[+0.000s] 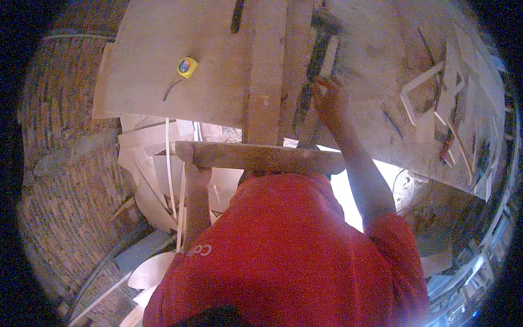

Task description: The person measures and marks wooden pieces, then uses a hammer to drive nails into them to assemble a wooden frame. The person also uses pliers to adjust nails and a tape measure to verify dimensions.

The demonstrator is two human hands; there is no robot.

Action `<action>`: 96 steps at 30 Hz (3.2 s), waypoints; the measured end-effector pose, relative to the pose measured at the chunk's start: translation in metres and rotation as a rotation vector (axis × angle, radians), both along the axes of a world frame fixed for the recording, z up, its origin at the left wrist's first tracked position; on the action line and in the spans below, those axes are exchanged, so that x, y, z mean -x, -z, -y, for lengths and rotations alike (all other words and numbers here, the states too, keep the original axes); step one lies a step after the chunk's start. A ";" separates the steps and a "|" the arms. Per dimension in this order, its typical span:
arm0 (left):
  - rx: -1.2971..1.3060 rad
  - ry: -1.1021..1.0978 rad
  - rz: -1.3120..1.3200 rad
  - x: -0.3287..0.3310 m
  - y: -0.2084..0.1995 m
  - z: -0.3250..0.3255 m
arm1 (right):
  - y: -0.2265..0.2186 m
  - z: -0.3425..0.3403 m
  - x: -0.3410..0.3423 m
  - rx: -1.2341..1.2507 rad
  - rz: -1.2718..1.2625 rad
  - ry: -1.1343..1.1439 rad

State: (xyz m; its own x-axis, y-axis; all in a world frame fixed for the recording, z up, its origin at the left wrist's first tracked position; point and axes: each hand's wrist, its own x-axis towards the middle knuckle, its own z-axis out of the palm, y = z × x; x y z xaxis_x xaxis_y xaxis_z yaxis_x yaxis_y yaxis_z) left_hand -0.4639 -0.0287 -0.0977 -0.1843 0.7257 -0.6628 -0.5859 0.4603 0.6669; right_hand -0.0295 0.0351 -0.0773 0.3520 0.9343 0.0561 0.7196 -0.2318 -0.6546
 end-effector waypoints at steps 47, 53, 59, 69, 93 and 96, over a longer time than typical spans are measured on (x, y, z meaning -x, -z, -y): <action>0.126 0.357 0.223 -0.089 0.021 0.053 | 0.044 0.019 -0.020 -0.070 0.278 -0.582; -0.004 0.545 -0.032 -0.084 0.041 0.059 | 0.047 0.005 -0.028 0.014 0.274 -0.717; -0.286 0.686 -0.203 -0.077 0.051 0.066 | 0.050 -0.005 -0.027 -0.077 0.229 -0.697; 0.055 0.372 0.275 -0.090 0.015 0.050 | 0.038 -0.011 -0.021 -0.046 0.244 -0.679; 0.124 1.392 -0.637 -0.085 -0.079 0.002 | 0.010 -0.017 -0.009 0.254 -0.109 -0.434; -0.280 1.159 -0.948 -0.119 -0.088 -0.035 | -0.009 -0.049 -0.010 0.157 -0.306 -0.306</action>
State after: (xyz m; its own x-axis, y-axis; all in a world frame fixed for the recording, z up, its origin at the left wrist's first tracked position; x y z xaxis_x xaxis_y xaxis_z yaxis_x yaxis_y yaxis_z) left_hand -0.3450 0.0065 -0.0096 0.2925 0.8427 -0.4520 0.6793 0.1496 0.7185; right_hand -0.0194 0.0845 -0.0687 0.0368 0.9868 -0.1575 0.5496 -0.1516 -0.8216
